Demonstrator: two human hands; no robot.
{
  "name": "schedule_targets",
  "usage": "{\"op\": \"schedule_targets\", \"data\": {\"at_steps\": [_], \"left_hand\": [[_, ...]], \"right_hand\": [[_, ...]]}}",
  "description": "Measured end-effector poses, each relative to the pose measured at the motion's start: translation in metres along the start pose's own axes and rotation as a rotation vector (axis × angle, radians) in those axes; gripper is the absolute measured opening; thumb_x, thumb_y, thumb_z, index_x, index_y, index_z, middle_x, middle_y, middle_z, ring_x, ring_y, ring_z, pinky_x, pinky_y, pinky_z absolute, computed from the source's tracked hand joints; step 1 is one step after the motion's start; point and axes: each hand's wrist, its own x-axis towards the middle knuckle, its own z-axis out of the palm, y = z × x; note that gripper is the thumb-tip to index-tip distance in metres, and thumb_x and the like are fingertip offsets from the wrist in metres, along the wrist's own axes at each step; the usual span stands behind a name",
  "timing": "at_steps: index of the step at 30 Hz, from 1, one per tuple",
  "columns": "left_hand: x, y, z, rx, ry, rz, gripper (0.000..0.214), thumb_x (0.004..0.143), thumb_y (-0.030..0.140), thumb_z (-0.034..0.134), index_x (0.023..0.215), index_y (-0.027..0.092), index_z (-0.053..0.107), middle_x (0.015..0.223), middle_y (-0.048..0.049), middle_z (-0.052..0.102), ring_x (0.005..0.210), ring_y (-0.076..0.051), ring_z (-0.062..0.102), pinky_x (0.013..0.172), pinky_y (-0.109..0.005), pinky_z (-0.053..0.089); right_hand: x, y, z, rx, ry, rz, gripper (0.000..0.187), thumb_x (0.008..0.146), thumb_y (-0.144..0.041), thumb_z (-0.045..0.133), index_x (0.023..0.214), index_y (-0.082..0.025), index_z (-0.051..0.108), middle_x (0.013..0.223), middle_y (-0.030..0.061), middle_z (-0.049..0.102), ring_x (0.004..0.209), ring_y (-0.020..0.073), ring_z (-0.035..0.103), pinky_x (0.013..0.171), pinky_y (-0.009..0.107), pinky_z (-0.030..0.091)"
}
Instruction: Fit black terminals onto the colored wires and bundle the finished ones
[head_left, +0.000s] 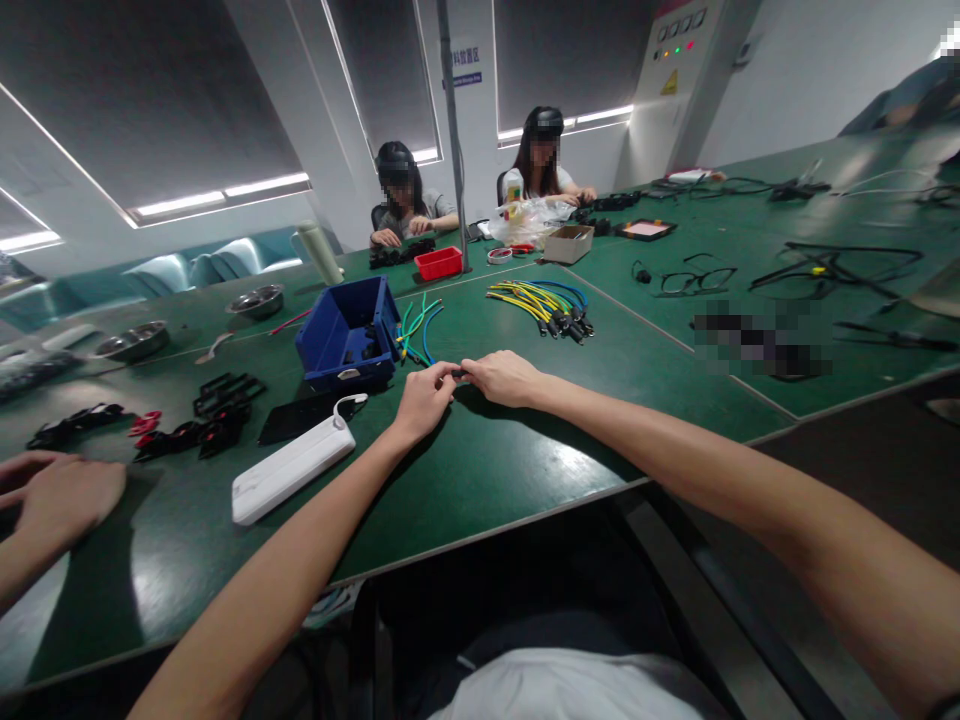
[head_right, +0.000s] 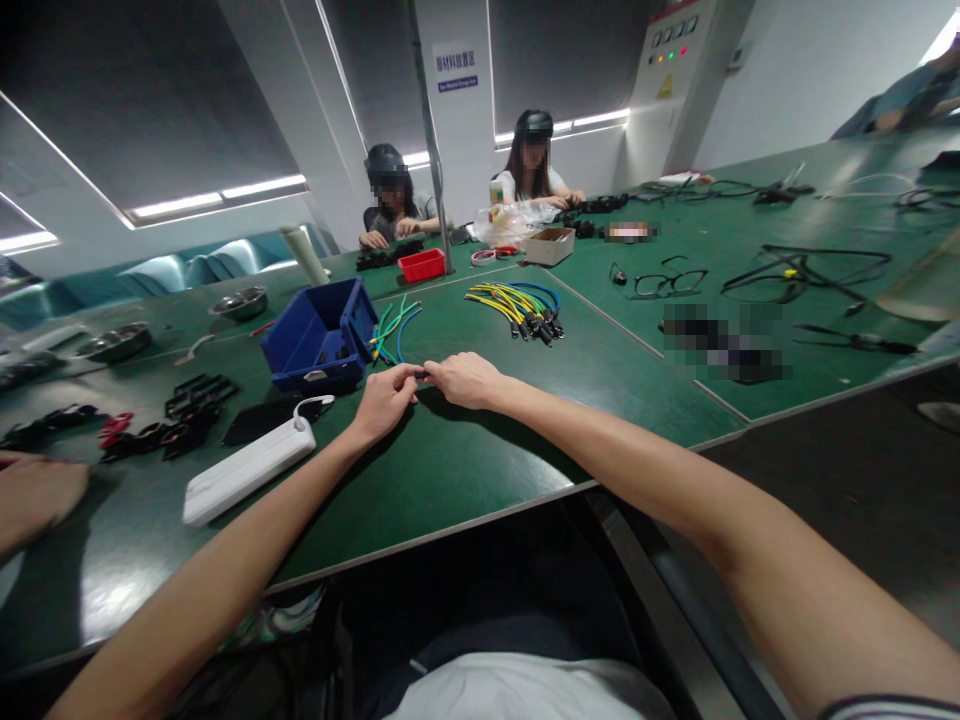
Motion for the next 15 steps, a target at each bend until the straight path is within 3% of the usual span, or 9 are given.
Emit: {"op": "schedule_targets", "data": {"at_steps": [15], "left_hand": [[0.0019,-0.0066,-0.0013,-0.032,-0.042,-0.005,0.023,0.086,0.025,0.046,0.097,0.016,0.063,0.076,-0.0019,0.068,0.057,-0.012,0.063,0.057,-0.022,0.046]], "right_hand": [[-0.0018,-0.0012,-0.0044,-0.006,-0.051,0.006,0.035,0.099,-0.035,0.030,0.118,-0.019,0.055,0.089,0.0135,0.071,0.078,0.0263,0.069,0.058,0.027,0.035]]}}
